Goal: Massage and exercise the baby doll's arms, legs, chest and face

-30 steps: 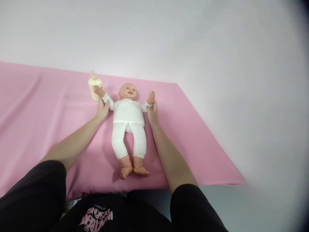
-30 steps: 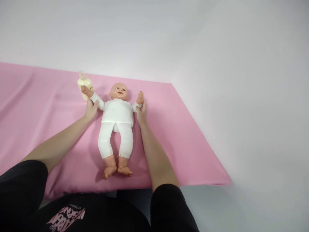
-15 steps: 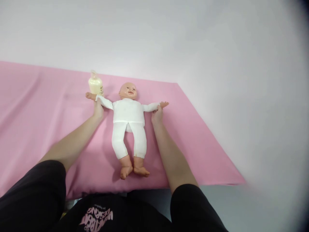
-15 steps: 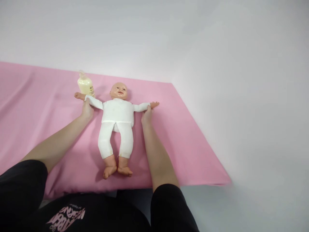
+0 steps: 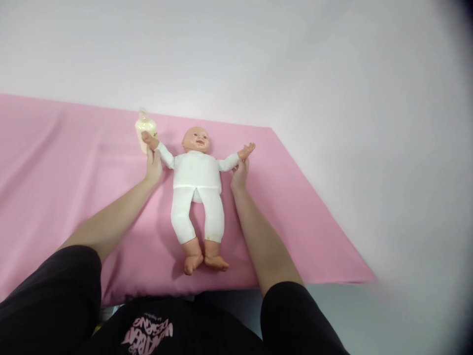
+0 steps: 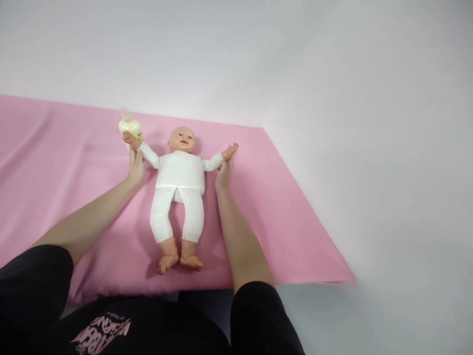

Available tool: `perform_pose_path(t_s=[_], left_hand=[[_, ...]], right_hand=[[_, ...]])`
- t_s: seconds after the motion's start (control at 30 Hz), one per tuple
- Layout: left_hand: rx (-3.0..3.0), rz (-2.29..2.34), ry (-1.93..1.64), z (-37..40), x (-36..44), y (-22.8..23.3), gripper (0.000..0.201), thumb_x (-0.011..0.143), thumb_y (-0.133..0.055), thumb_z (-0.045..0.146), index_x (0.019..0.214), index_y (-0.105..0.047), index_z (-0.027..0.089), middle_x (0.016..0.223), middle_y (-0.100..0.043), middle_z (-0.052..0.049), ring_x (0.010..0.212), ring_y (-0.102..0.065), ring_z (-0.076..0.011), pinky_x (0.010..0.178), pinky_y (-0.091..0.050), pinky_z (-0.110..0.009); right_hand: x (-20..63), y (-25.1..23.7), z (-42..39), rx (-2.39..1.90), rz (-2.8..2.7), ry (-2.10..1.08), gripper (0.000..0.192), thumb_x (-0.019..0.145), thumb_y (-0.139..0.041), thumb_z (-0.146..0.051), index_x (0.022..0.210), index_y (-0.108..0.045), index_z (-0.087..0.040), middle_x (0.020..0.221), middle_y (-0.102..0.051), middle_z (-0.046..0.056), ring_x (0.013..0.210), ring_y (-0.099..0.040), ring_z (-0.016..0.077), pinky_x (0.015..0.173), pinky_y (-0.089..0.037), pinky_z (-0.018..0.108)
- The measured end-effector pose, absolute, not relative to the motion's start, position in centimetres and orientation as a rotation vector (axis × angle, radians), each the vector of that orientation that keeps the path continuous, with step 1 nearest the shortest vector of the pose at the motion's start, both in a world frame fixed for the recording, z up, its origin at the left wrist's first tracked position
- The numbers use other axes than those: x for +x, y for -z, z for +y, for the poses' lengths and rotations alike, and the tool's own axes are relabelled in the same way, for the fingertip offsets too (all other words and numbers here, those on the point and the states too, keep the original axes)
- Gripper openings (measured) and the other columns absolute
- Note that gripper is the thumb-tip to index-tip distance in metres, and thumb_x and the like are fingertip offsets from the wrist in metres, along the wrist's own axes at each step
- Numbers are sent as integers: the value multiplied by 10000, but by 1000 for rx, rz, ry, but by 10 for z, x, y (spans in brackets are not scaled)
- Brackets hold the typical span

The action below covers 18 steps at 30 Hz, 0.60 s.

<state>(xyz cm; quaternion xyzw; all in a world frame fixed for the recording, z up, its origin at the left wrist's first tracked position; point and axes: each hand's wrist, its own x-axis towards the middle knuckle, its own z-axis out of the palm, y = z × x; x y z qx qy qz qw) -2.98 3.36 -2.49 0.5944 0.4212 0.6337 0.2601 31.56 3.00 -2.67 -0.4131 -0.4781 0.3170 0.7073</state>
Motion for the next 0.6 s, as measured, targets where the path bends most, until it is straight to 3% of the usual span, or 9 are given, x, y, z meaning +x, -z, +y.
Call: perform_pose_path(t_s=[0.07,0.17,0.27,0.37,0.47,0.6], left_hand=[[1613,1179,-1755,25,-23,17,792,1018,-405,717,1657,-229,283,1750,-263,-114,1624,-278,-247,1343,-247,-445],[1783,1157,-1719,15,-14,8,796,1008,-422,727,1642,-305,260,1720,-334,-135,1627,-271,-267,1353,-193,-453],[1948,1101,-1676,10,-10,3,769,1013,-431,708,1618,-375,236,1679,-404,-158,1620,-285,-288,1349,-182,-463],[2078,1086,-1601,9,-11,3,694,1030,-455,641,1588,-436,228,1602,-497,-171,1541,-416,-323,1316,-255,-511],[2246,1117,-1481,9,-10,5,586,1037,-479,505,1544,-515,215,1487,-589,-173,1418,-523,-343,1255,-343,-549],[2508,1085,-1244,6,-6,3,527,982,-483,312,1485,-603,214,1434,-606,-170,1340,-555,-353,1186,-400,-561]], right_hand=[[308,13,19,-870,-1219,-594,725,960,-448,-437,1652,-271,-311,1759,-243,40,1628,-283,272,1262,-378,582],[297,0,6,-833,-1383,-528,687,989,-451,-475,1636,-325,-284,1748,-293,36,1640,-245,217,1350,-226,508],[291,1,2,-887,-1463,-553,684,978,-492,-499,1605,-403,-240,1671,-440,87,1574,-387,241,1337,-271,508],[290,9,3,-954,-1580,-505,613,952,-544,-470,1518,-539,-235,1551,-578,110,1473,-514,283,1298,-338,545],[289,12,3,-953,-1741,-404,513,926,-546,-374,1420,-644,-278,1475,-648,72,1414,-559,278,1294,-352,534],[288,7,1,-952,-1819,-361,520,897,-526,-288,1398,-665,-298,1448,-667,52,1382,-575,270,1281,-377,532]])
